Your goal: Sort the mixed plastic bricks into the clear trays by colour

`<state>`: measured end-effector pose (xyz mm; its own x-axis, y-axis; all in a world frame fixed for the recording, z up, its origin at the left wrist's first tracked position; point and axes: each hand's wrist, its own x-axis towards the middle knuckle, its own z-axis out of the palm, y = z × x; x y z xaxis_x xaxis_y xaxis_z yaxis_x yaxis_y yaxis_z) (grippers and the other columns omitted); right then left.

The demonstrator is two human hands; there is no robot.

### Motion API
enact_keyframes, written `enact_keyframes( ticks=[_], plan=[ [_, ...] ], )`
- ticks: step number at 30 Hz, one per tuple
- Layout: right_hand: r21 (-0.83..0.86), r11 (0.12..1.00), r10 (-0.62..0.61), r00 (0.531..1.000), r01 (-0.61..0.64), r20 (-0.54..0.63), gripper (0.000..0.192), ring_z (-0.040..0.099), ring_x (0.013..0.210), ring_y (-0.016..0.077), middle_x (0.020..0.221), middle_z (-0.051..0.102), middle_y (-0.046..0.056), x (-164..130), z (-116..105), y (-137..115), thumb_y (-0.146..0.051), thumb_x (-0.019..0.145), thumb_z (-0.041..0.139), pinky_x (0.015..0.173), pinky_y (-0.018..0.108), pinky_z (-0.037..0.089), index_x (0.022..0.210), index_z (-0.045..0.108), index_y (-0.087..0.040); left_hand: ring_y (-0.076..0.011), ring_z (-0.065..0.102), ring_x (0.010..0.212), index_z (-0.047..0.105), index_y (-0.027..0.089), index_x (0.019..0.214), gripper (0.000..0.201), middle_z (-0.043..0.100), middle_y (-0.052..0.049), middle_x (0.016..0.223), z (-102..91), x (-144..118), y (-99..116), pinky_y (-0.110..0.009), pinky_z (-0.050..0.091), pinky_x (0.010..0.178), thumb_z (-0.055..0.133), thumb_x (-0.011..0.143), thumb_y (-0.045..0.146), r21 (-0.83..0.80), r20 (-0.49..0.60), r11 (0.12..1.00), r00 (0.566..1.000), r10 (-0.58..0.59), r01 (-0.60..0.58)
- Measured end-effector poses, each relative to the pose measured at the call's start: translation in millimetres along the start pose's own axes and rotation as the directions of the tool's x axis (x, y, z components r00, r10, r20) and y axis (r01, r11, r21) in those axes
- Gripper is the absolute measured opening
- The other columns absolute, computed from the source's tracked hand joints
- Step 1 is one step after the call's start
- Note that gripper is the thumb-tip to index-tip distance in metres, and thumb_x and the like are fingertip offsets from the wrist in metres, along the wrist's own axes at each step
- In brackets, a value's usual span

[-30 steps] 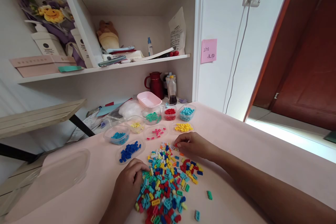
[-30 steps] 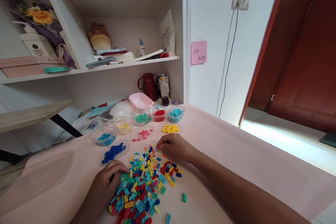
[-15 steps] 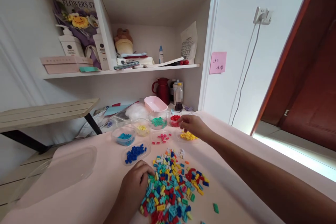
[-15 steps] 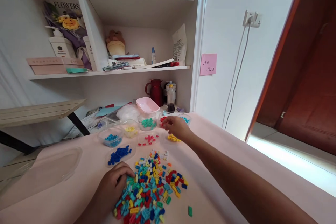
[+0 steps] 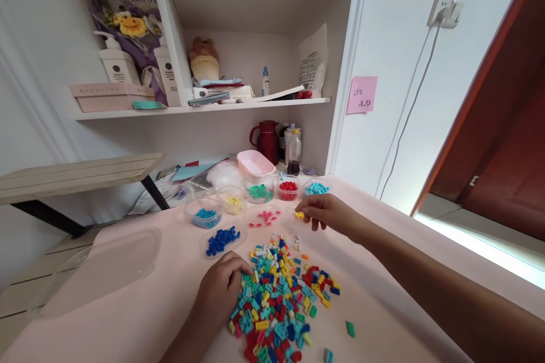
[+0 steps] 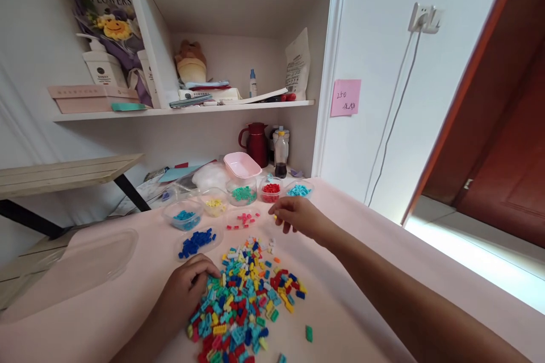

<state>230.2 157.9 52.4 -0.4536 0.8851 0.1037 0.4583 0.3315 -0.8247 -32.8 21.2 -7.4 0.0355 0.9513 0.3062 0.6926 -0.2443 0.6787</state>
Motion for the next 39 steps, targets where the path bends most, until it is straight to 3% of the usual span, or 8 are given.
enact_keyframes(
  ticks=[4, 8, 14, 20, 25, 29, 34, 39],
  plan=[
    [-0.079, 0.996, 0.053, 0.980, -0.039, 0.192, 0.024, 0.062, 0.058, 0.0130, 0.079, 0.067, 0.002, -45, -10, 5, -0.026, 0.081, 0.053, 0.051, 0.023, 0.045, 0.100, 0.067, -0.021, -0.0185, 0.064, 0.078, 0.068, 0.021, 0.070, 0.030, 0.068, -0.005, 0.084, -0.1, 2, -1, -0.026, 0.051, 0.064, 0.040, 0.079, 0.017, -0.012, 0.003, 1.000, 1.000, 0.001, -0.001],
    [-0.240, 0.968, 0.148, 0.937, -0.071, 0.318, 0.047, 0.062, 0.057, 0.0133, 0.088, 0.068, 0.001, -80, -20, 9, -0.029, 0.077, 0.059, 0.053, 0.024, 0.044, 0.125, 0.056, -0.031, -0.0179, 0.065, 0.077, 0.069, 0.022, 0.070, 0.032, 0.068, -0.004, 0.083, -0.8, 3, -3, -0.027, 0.051, 0.067, 0.039, 0.079, 0.018, 0.011, 0.008, 1.000, 1.000, 0.021, -0.021],
    [-0.556, 0.831, 0.161, 0.953, 0.008, 0.255, 0.082, 0.061, 0.070, 0.0238, 0.075, 0.068, 0.002, -114, -6, 13, -0.037, 0.064, 0.072, 0.056, 0.028, 0.036, 0.140, 0.040, -0.036, -0.0174, 0.064, 0.073, 0.071, 0.022, 0.074, 0.031, 0.069, -0.004, 0.084, -1.7, 4, -2, -0.026, 0.051, 0.062, 0.040, 0.080, 0.019, 0.001, 0.010, 1.000, 1.000, 0.008, -0.008],
    [-0.533, 0.846, 0.153, 0.969, -0.027, 0.194, 0.052, 0.061, 0.074, 0.0217, 0.087, 0.069, 0.005, -96, 18, 10, -0.031, 0.068, 0.065, 0.055, 0.026, 0.036, 0.120, 0.060, -0.031, -0.0161, 0.063, 0.067, 0.070, 0.021, 0.075, 0.032, 0.068, -0.004, 0.085, 0.0, 3, -6, -0.025, 0.050, 0.059, 0.039, 0.080, 0.018, 0.011, 0.029, 1.000, 1.000, 0.003, -0.003],
    [-0.433, 0.901, 0.091, 0.960, 0.034, 0.265, 0.038, 0.060, 0.072, 0.0183, 0.083, 0.068, 0.002, -69, 37, -6, -0.028, 0.066, 0.068, 0.053, 0.024, 0.037, 0.103, 0.065, -0.026, -0.0184, 0.065, 0.079, 0.070, 0.022, 0.073, 0.032, 0.068, -0.003, 0.082, -0.7, 4, -7, -0.028, 0.050, 0.074, 0.039, 0.080, 0.017, 0.049, 0.004, 0.998, 0.999, 0.050, -0.051],
    [-0.134, 0.988, -0.027, 0.937, 0.079, 0.348, 0.017, 0.060, 0.075, 0.0153, 0.086, 0.068, 0.001, -47, 44, -10, -0.027, 0.073, 0.064, 0.061, 0.023, 0.043, 0.089, 0.066, -0.021, -0.0191, 0.065, 0.082, 0.069, 0.023, 0.073, 0.032, 0.068, -0.004, 0.082, -1.5, 4, -4, -0.029, 0.049, 0.076, 0.039, 0.080, 0.017, 0.067, 0.010, 0.997, 0.999, 0.046, -0.046],
    [0.235, 0.969, -0.009, 0.945, -0.073, 0.327, 0.019, 0.057, 0.059, 0.0108, 0.069, 0.063, 0.000, -28, 46, 8, -0.035, 0.082, 0.058, 0.054, 0.021, 0.042, 0.086, 0.063, -0.017, -0.0189, 0.065, 0.081, 0.067, 0.022, 0.069, 0.031, 0.068, -0.004, 0.081, -2.2, 3, 0, -0.029, 0.049, 0.076, 0.039, 0.079, 0.017, 0.044, -0.002, 0.998, 0.999, 0.048, -0.048],
    [0.291, 0.953, 0.004, 0.965, -0.084, 0.264, 0.021, 0.049, 0.048, 0.0088, 0.063, 0.059, -0.002, -29, 43, 31, -0.037, 0.083, 0.057, 0.046, 0.021, 0.038, 0.084, 0.062, -0.017, -0.0180, 0.065, 0.082, 0.067, 0.022, 0.072, 0.030, 0.067, -0.003, 0.083, -1.5, 3, -1, -0.028, 0.048, 0.076, 0.039, 0.080, 0.015, 0.038, 0.015, 0.999, 0.999, 0.031, -0.032]
  ],
)
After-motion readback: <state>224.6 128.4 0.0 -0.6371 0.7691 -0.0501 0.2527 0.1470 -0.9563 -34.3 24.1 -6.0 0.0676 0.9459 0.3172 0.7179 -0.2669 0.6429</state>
